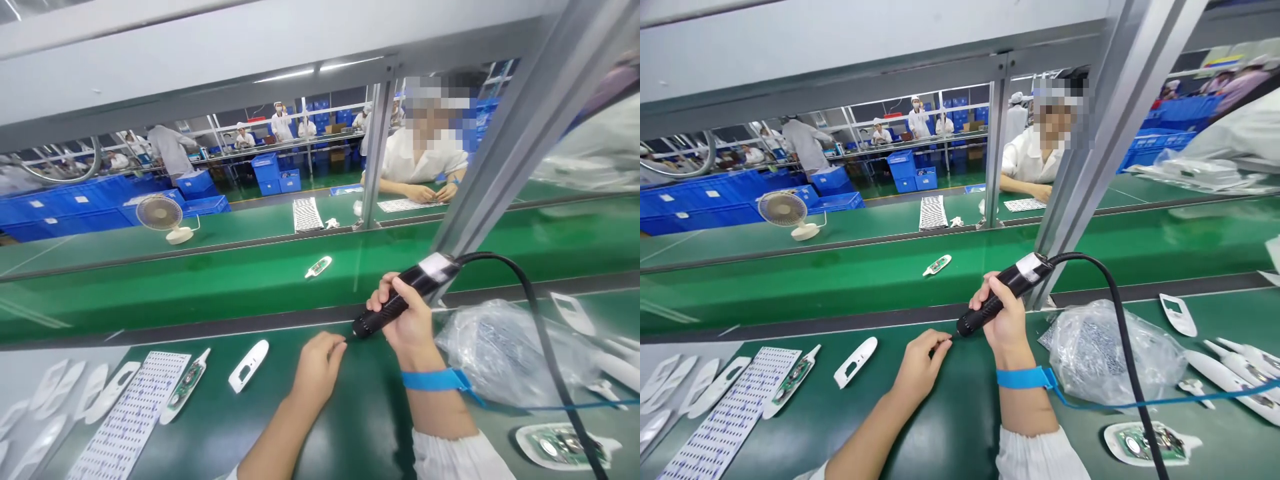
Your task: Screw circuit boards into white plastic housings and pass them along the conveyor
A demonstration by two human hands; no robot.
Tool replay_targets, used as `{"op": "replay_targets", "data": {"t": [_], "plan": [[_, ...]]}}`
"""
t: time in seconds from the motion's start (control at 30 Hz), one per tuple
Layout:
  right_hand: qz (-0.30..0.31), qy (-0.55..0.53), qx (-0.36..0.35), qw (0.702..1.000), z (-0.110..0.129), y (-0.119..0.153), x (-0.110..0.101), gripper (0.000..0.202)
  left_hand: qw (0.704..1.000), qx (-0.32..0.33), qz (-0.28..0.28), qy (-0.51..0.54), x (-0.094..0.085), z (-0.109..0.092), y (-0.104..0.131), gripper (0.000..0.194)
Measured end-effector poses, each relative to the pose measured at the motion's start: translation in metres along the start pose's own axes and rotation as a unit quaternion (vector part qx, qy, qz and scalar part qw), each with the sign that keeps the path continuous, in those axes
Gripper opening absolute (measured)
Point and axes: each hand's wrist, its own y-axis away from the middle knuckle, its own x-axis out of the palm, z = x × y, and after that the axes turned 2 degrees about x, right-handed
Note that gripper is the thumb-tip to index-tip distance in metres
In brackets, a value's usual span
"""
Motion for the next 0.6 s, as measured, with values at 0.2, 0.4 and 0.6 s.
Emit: {"op": "replay_targets", "data": {"t": [0.2,0.4,0.6], "plan": [[0.010,0.009,0.006,1.000,0.0070,0.0005,-0.0009,0.023,1.000,-0.018,-0.006,0.002,0.0005,-0.0048,0.0013,0.017],[0.004,0.042,0.025,0.999,0.0063,0.0035,0.0028,0.019,0.999,-0.034,-0.010,-0.005,0.0020,-0.0081,0.0027,0.008],[-0.015,0.068,0.043,0.997,0.0054,0.0033,0.0060,0.019,0.999,-0.037,0.000,-0.013,0.0064,-0.0050,0.0005,0.004]]}}
